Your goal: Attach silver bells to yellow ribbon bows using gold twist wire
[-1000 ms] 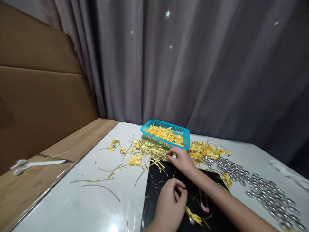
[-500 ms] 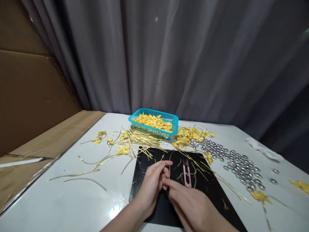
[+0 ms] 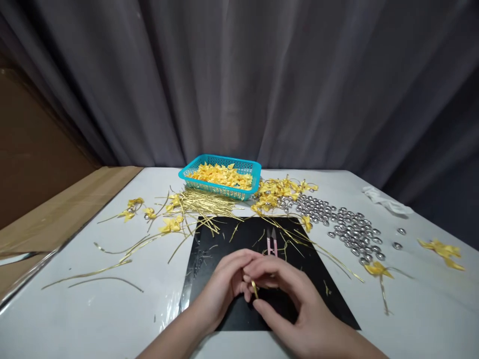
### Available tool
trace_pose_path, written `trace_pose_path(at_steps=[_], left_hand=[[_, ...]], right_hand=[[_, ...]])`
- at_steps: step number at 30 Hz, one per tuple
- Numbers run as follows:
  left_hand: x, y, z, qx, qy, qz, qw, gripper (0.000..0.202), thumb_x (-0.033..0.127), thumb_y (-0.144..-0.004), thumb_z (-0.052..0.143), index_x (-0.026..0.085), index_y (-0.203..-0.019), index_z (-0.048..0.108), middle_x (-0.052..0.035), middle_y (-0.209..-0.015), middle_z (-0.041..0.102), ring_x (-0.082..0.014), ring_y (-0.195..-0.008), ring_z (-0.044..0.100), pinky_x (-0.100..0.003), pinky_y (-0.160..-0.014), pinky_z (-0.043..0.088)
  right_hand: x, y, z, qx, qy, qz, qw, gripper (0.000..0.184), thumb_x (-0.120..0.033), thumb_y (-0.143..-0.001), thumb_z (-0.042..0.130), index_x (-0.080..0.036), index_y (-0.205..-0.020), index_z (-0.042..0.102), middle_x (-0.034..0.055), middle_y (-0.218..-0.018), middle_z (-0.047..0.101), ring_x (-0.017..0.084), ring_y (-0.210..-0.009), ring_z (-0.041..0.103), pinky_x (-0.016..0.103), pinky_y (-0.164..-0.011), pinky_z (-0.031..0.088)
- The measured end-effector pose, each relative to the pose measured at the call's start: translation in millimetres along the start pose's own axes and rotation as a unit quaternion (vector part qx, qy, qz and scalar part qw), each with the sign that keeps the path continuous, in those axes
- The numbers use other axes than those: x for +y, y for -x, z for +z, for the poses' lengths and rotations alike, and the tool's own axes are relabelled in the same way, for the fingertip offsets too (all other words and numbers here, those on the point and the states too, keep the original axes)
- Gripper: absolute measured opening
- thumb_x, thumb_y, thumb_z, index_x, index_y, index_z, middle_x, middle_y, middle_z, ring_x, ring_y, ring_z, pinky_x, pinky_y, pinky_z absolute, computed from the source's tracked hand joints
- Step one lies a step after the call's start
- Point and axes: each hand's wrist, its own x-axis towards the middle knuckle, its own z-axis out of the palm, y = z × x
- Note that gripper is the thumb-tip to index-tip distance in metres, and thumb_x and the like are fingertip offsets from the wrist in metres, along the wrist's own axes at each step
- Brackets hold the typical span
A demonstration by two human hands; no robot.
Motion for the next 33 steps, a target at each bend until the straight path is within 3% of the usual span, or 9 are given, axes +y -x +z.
trace_pose_path(at_steps=[3,8,13,18,21,23,27,29,33], left_hand=[[-6,0,2.0,-0.024,-0.016,-0.009,1.0,0.027,0.039,-0.067,0.067,0.013,-0.073,0.064,0.0005,-0.06,0.05,-0.0091,-0.052,0.048,-0.02,-0.049,0.039],[-6,2,4.7,-0.024,-0.102,0.001,0.994,0.036,0.046,-0.07,0.066,0.01,-0.074,0.066,-0.0012,-0.062,0.055,-0.0065,-0.049,0.047,-0.02,-0.05,0.039],[2,1,2.7,0.03,-0.192,0.062,0.979,0.035,0.047,-0.073,0.062,0.012,-0.072,0.068,-0.0033,-0.069,0.059,-0.0074,-0.05,0.047,-0.02,-0.046,0.034],[9,4,-1.0,0.071,-0.278,0.161,0.944,0.032,0.033,-0.077,0.061,0.014,-0.052,0.066,-0.0085,-0.084,0.062,-0.0137,-0.068,0.055,-0.023,-0.051,0.035],[13,9,0.0,0.053,-0.255,0.181,0.948,0.036,0.026,-0.078,0.059,0.016,-0.044,0.06,-0.0088,-0.086,0.065,-0.0194,-0.091,0.058,-0.023,-0.063,0.039],[13,12,0.9,0.041,-0.211,0.183,0.959,0.039,0.024,-0.079,0.059,0.017,-0.041,0.058,-0.0072,-0.083,0.067,-0.0189,-0.095,0.057,-0.023,-0.069,0.04],[8,14,-0.7,0.036,-0.131,0.169,0.976,0.026,0.032,-0.08,0.06,0.018,-0.061,0.069,-0.003,-0.079,0.066,-0.0121,-0.071,0.054,-0.021,-0.063,0.04],[5,12,-2.3,0.042,-0.123,0.162,0.978,0.021,0.035,-0.08,0.061,0.019,-0.075,0.073,-0.0028,-0.083,0.068,-0.0115,-0.071,0.053,-0.02,-0.062,0.04],[2,7,-0.8,0.079,-0.093,0.114,0.986,0.016,0.032,-0.076,0.067,0.017,-0.08,0.071,-0.0027,-0.074,0.07,-0.0101,-0.07,0.056,-0.019,-0.066,0.04]], right_hand=[[0,-4,-12,0.002,-0.174,0.135,0.975,0.028,-0.014,-0.078,0.059,-0.019,-0.104,0.05,0.0087,-0.102,0.061,0.014,-0.09,0.065,0.023,-0.077,0.055],[8,-13,-35,0.08,-0.329,0.196,0.92,0.042,-0.023,-0.067,0.076,-0.021,-0.105,0.057,0.0092,-0.109,0.063,0.019,-0.106,0.059,0.026,-0.087,0.05],[19,-20,-43,0.163,-0.275,0.239,0.917,0.02,-0.028,-0.064,0.078,-0.017,-0.075,0.065,0.0068,-0.092,0.069,0.016,-0.086,0.066,0.02,-0.068,0.053],[28,-25,-42,0.259,-0.246,0.244,0.902,0.029,-0.028,-0.055,0.083,-0.015,-0.074,0.065,0.006,-0.081,0.07,0.016,-0.08,0.067,0.019,-0.071,0.053],[30,-25,-39,0.271,-0.204,0.246,0.908,0.03,-0.03,-0.055,0.082,-0.014,-0.072,0.065,0.0053,-0.072,0.069,0.014,-0.066,0.067,0.019,-0.061,0.054],[30,-23,-34,0.257,-0.164,0.235,0.923,0.029,-0.032,-0.057,0.081,-0.013,-0.072,0.065,0.0035,-0.064,0.066,0.011,-0.052,0.063,0.018,-0.051,0.052],[28,-19,-25,0.224,-0.077,0.198,0.951,0.025,-0.034,-0.065,0.075,-0.013,-0.074,0.064,0.0025,-0.058,0.062,0.01,-0.045,0.058,0.018,-0.046,0.051],[27,-17,-21,0.226,-0.036,0.178,0.957,0.022,-0.033,-0.069,0.072,-0.013,-0.075,0.065,0.0026,-0.059,0.063,0.01,-0.046,0.059,0.018,-0.046,0.051],[28,-12,-17,0.234,0.059,0.12,0.963,0.012,-0.027,-0.076,0.066,-0.015,-0.078,0.066,0.001,-0.058,0.062,0.01,-0.045,0.058,0.017,-0.044,0.049]])
